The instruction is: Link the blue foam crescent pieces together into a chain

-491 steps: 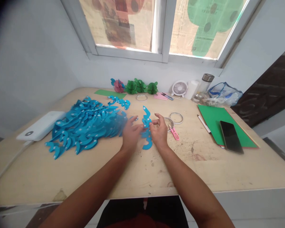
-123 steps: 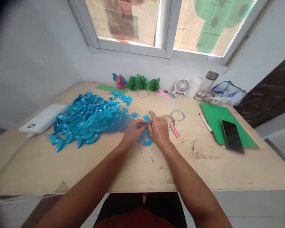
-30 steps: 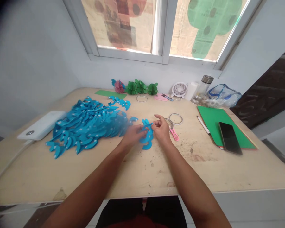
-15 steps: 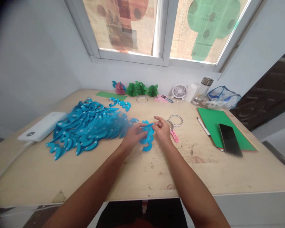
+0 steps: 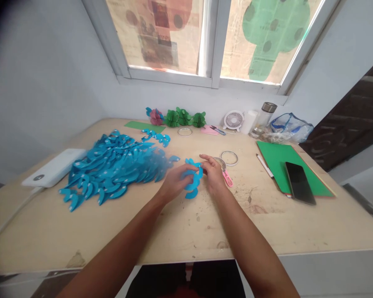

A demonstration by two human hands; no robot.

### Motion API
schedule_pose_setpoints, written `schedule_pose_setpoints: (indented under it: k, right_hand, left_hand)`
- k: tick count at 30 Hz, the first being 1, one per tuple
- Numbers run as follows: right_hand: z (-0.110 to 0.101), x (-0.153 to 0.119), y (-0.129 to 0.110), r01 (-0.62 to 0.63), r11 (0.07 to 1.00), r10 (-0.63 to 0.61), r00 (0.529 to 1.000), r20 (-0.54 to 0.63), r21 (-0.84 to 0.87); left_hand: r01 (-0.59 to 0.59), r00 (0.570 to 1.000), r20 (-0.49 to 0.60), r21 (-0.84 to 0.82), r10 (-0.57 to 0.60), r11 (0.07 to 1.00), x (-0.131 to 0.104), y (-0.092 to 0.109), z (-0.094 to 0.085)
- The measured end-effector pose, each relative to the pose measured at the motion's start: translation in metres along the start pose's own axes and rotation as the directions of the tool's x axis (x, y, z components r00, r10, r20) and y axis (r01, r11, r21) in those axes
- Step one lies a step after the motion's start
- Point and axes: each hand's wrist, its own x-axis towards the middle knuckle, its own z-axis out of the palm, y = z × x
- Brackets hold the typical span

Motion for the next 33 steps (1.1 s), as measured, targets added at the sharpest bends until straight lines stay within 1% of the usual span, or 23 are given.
schedule_pose_setpoints:
  k: [3,8,12,17,19,21,24,26,28,30,33]
  right_hand:
    - [-0.001,0.001,0.001,-0.032,0.999,0.032,0.999,-0.017,0.027]
    - [-0.002,0.002,0.003,-0.011,1.000,0.011,1.000,-0.013,0.000]
    - [-0.003,0.003,0.005,0.047,0.998,-0.047,0.999,0.007,-0.034]
    - [-0.003,0.004,0.005,0.084,0.994,-0.083,0.996,0.020,-0.072]
    - [-0.003,0.003,0.005,0.107,0.988,-0.106,0.994,0.021,-0.107]
    - [-0.001,0.002,0.005,0.151,0.977,-0.149,0.989,0.022,-0.150]
    - [0.001,0.001,0.005,0.223,0.948,-0.221,0.975,0.036,-0.227]
    - [0.002,0.000,0.006,0.259,0.919,-0.253,0.966,0.061,-0.296]
    - [0.003,-0.001,0.007,0.293,0.882,-0.275,0.956,0.103,-0.369]
    - [0.004,-0.002,0.007,0.328,0.842,-0.290,0.945,0.152,-0.429]
    - [0.005,-0.004,0.008,0.363,0.794,-0.294,0.932,0.214,-0.487]
  left_hand:
    - [0.006,0.999,-0.032,0.008,-0.006,1.000,0.000,0.001,0.000]
    - [0.029,0.997,-0.076,-0.025,-0.031,0.999,0.001,0.000,0.000]
    - [0.037,0.994,-0.098,-0.047,-0.041,0.998,0.002,-0.001,0.000]
    - [0.020,0.996,-0.085,-0.028,-0.022,0.999,0.002,-0.002,0.001]
    - [0.034,0.997,-0.074,-0.009,-0.035,0.999,0.002,-0.004,0.001]
    - [0.055,0.994,-0.097,0.019,-0.053,0.998,0.003,-0.006,0.001]
    - [0.066,0.978,-0.203,0.100,-0.045,0.993,0.005,-0.009,-0.001]
    - [0.065,0.957,-0.290,0.201,-0.004,0.977,0.006,-0.010,-0.003]
    - [0.067,0.936,-0.349,0.322,0.052,0.945,0.005,-0.010,-0.004]
    - [0.063,0.921,-0.373,0.435,0.116,0.898,0.004,-0.011,-0.004]
    - [0.031,0.902,-0.372,0.561,0.219,0.827,0.003,-0.014,-0.004]
